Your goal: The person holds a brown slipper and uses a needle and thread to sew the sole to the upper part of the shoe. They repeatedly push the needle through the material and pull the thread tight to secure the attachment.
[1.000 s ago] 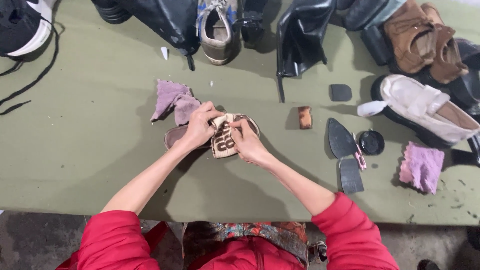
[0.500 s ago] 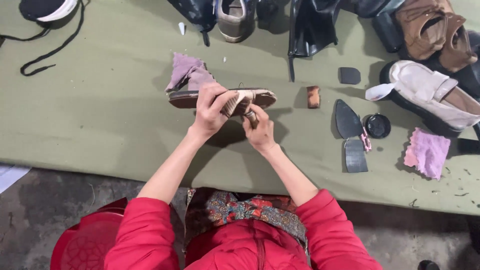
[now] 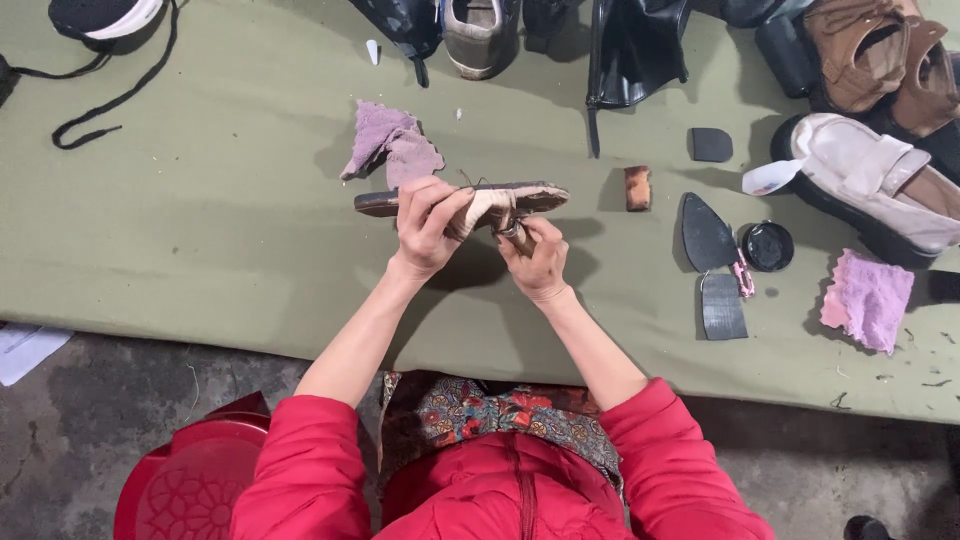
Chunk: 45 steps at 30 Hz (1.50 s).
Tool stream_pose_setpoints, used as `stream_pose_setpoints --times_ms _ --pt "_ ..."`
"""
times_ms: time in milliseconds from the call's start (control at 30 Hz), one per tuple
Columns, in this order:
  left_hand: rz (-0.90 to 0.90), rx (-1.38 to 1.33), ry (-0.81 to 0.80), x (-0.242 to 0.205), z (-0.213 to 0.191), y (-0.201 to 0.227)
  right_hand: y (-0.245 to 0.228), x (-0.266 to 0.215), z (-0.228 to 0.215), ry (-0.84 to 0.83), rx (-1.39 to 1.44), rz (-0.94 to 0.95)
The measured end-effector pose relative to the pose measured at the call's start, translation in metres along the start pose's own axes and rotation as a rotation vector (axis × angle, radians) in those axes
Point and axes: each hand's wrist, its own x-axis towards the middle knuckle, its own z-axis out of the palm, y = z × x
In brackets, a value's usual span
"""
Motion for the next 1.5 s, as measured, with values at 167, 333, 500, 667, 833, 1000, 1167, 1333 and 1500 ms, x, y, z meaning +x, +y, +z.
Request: stream_pose_setpoints --times_ms 167,333,500,667,833,1000,1167,1333,1500 --pt "0.058 -0.004 0.003 -0.015 0.000 -0.001 0.029 -0.027 0.006 0.011 -0.038 0.009" --pt "0.124 -0.008 0.042 -0.014 0.000 0.006 -0.005 0.004 -0.001 -0.020 -0.020 0.008" --pt "0.149 -0.010 0.079 -0.018 0.002 0.013 0.015 -0.013 -0.005 -0.070 -0.091 -0.022" --pt "0.166 -0.038 0.071 -0.021 0.004 0.017 0.024 -0.021 -0.008 -0.086 -0.044 0.165" --pt "0.187 -0.049 0.065 -0.025 0.006 0.016 0.017 -0.010 -0.006 -0.140 -0.058 0.172" --pt "0.181 -0.031 0.048 -0.024 0.006 0.012 0.009 -0.002 -0.007 -0.193 -0.075 0.183" --pt "0.169 -0.012 0.019 -0.024 0.006 0.010 -0.007 0.010 -0.006 -0.221 -0.070 0.328" --pt "0.163 0.015 -0.013 -0.031 0.006 0.006 -0.016 0.019 -0.006 -0.269 -0.031 0.438" --pt "0.127 0.051 -0.037 -0.037 0.003 0.006 -0.012 0.011 -0.006 -0.216 -0.043 0.451"
